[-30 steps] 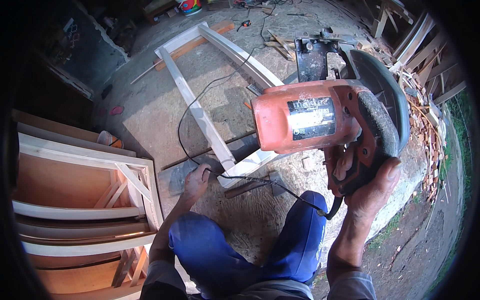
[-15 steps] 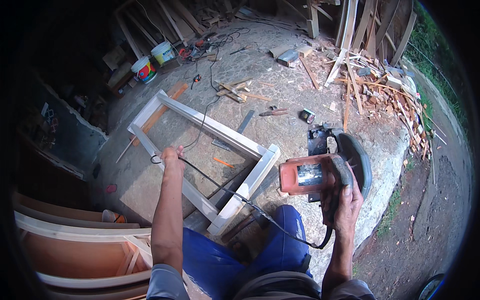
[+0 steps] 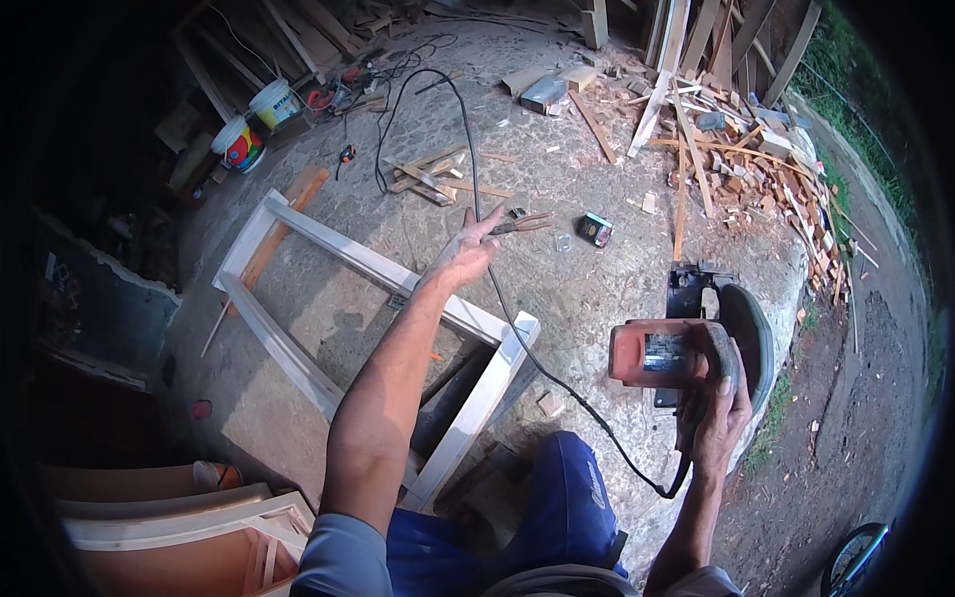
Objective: The person uses a circular saw to cut a wooden plank, then positions the cut piece into a rectangular wooden frame. They use a hammer to tap the joint into place and adjust the frame alignment.
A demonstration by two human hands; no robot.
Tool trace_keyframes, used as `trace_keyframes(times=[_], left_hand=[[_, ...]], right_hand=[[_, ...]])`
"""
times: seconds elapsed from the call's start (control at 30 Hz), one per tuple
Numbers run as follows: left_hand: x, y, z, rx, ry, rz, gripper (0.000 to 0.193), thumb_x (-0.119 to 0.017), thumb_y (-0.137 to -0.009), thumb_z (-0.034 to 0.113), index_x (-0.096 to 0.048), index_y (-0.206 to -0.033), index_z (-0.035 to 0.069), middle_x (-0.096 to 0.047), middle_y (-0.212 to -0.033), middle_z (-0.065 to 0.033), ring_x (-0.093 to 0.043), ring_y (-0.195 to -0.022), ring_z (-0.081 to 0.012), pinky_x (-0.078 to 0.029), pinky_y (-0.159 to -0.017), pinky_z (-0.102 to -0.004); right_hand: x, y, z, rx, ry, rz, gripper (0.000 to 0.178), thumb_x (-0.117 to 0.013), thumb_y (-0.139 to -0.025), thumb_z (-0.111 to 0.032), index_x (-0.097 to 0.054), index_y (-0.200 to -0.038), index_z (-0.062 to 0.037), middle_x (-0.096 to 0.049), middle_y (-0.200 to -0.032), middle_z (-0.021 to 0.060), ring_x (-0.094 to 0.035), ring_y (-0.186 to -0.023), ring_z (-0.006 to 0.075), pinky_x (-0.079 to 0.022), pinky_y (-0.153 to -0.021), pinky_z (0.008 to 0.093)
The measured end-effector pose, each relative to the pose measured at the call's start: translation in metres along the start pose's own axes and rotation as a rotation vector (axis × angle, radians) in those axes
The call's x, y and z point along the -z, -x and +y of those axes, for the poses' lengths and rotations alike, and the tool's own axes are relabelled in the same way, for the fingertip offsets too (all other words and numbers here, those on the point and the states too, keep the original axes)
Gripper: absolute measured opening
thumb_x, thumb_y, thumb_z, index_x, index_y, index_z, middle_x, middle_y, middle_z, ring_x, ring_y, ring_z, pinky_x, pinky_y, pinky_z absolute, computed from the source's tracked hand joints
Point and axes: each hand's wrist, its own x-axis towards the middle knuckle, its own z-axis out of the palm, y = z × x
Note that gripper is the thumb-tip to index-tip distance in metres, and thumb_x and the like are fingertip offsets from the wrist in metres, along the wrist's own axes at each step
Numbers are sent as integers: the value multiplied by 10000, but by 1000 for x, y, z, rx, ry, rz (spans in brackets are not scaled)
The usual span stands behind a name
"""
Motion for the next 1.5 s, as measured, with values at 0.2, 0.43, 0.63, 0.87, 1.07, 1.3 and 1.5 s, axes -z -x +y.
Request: trace_keyframes(times=[0.2,0.43,0.63,0.87,1.07,1.3,1.5], left_hand=[[-151,43,-44,-50,414,-155,464,-617,-949,252,-609,-1398,134,-344,-1588,-272,-291,-1491,-443,-278,-1214,-460],[-185,180,-114,130,-294,181,746,-668,-912,375,-381,-1523,58,-469,-1490,-249,-445,-1381,-415,-281,-1177,-561],[-175,206,-110,254,-165,34,821,-693,-895,394,-318,-1526,26,-575,-1311,-285,-587,-1177,-443,-502,-968,-508],[-174,205,-112,215,-233,106,771,-675,-893,411,-376,-1481,10,-603,-1231,-259,-619,-1083,-433,-528,-903,-521],[-177,204,-117,195,-202,167,744,-686,-887,379,-399,-1468,14,-605,-1245,-236,-619,-1086,-427,-529,-894,-530],[-172,207,-112,233,-220,196,697,-705,-872,364,-461,-1426,17,-605,-1269,-186,-621,-1109,-354,-527,-924,-464],[-182,206,-114,349,-161,139,743,-736,-853,400,-462,-1422,9,-604,-1284,-175,-600,-1156,-334,-492,-988,-466]], right_hand=[[-5,-50,0,124,89,-74,646,-599,-1014,-420,-488,-1460,34,-632,-1327,126,-632,-1063,157,-515,-908,307],[-20,-94,16,144,576,-297,651,-731,-924,-352,-506,-1465,-70,-738,-1126,206,-728,-1045,262,-542,-925,368],[-60,-157,46,272,1158,-667,711,-565,-943,-615,-442,-1512,-207,-711,-954,293,-707,-874,450,-574,-817,519],[-122,-226,122,265,1568,-1009,406,-633,-926,-484,-526,-1178,-185,-664,-1067,175,-702,-897,395,-565,-726,520],[-120,-256,210,230,1685,-1079,408,-704,-890,-406,-586,-1174,-139,-708,-1057,100,-675,-1070,336,-546,-842,500],[-111,-265,265,63,1750,-1097,597,-742,-875,-405,-517,-1376,-171,-628,-1326,127,-599,-1237,346,-484,-1012,502],[-91,-269,350,238,1782,-1014,725,-745,-870,-355,-432,-1473,-101,-606,-1297,148,-565,-1239,378,-416,-1041,555]])
